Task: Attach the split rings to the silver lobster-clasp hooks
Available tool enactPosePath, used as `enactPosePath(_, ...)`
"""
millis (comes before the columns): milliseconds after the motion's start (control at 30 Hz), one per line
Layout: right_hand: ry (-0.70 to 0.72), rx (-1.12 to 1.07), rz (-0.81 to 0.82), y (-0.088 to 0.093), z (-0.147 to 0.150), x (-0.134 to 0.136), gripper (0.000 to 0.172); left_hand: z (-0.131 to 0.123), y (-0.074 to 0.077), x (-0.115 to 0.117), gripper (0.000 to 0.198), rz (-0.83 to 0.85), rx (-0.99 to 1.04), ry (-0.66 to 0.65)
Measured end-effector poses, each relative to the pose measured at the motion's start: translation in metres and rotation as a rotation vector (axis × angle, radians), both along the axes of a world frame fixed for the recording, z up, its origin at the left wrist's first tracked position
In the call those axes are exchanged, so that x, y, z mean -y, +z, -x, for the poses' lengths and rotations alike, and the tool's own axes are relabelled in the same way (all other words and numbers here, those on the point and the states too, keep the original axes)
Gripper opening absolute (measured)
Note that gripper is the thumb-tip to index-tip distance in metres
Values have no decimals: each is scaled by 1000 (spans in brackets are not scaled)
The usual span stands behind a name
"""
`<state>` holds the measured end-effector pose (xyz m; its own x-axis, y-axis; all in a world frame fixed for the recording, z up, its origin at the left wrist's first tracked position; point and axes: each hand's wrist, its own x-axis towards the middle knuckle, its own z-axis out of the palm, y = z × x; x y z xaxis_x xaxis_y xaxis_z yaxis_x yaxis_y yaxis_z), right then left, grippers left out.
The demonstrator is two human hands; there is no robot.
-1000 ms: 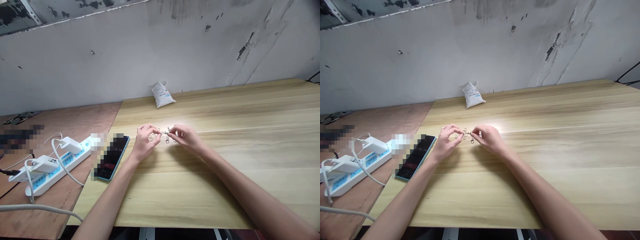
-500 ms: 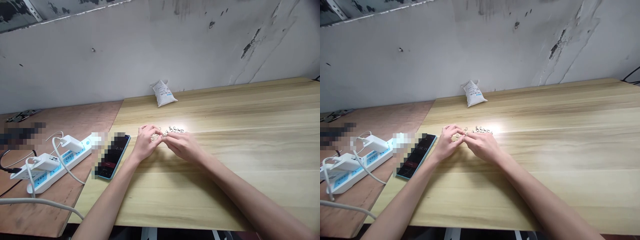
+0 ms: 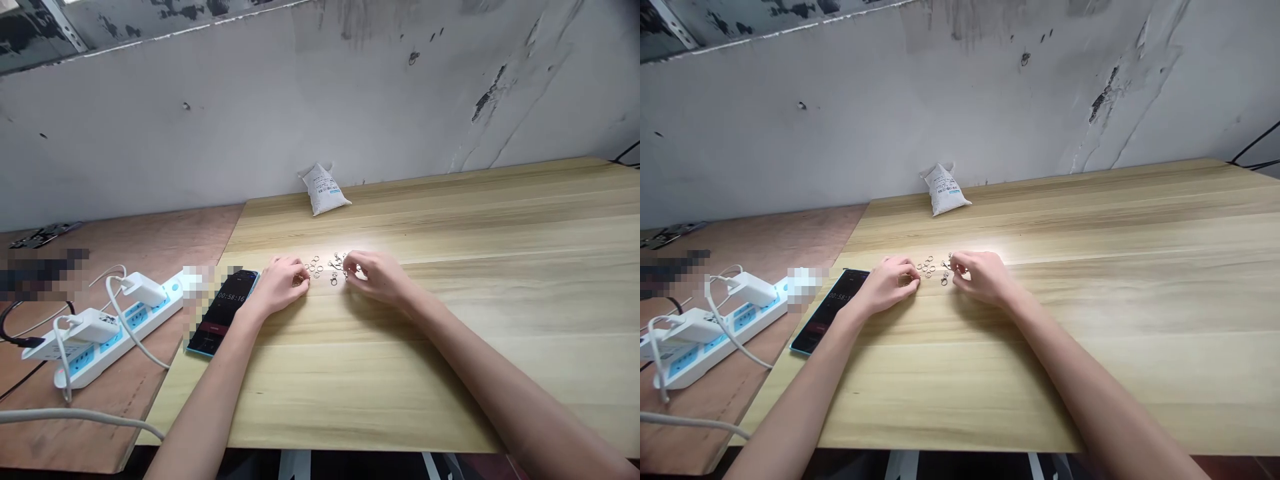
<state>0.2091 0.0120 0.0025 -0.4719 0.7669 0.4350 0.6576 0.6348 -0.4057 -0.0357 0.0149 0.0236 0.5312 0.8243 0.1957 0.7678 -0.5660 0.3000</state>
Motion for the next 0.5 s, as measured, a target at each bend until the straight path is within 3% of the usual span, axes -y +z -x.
enactPosePath(167,-40,52,-10,-6,-5,-6,13,2,0,0,10,-51,5,-30)
enactPosePath(233,-65,59,-37,-10,0,-6,29,0,-3,-1,11,-60,52,-27)
enactPosePath(300,-90,108,-38,-16,6,-7,57,-3,-11,-4,12,-90,119,6)
enactPosePath(367,-80,181,-26,-23,10,-9,72,-8,-22,-8,27,-119,170,45)
enactPosePath(433,-69,213,-14,-29,12,-12,65,-13,-33,-13,42,-97,150,79)
enactPosePath(500,-58,198,-21,-33,13,-16,51,-17,-42,-16,46,-47,108,76)
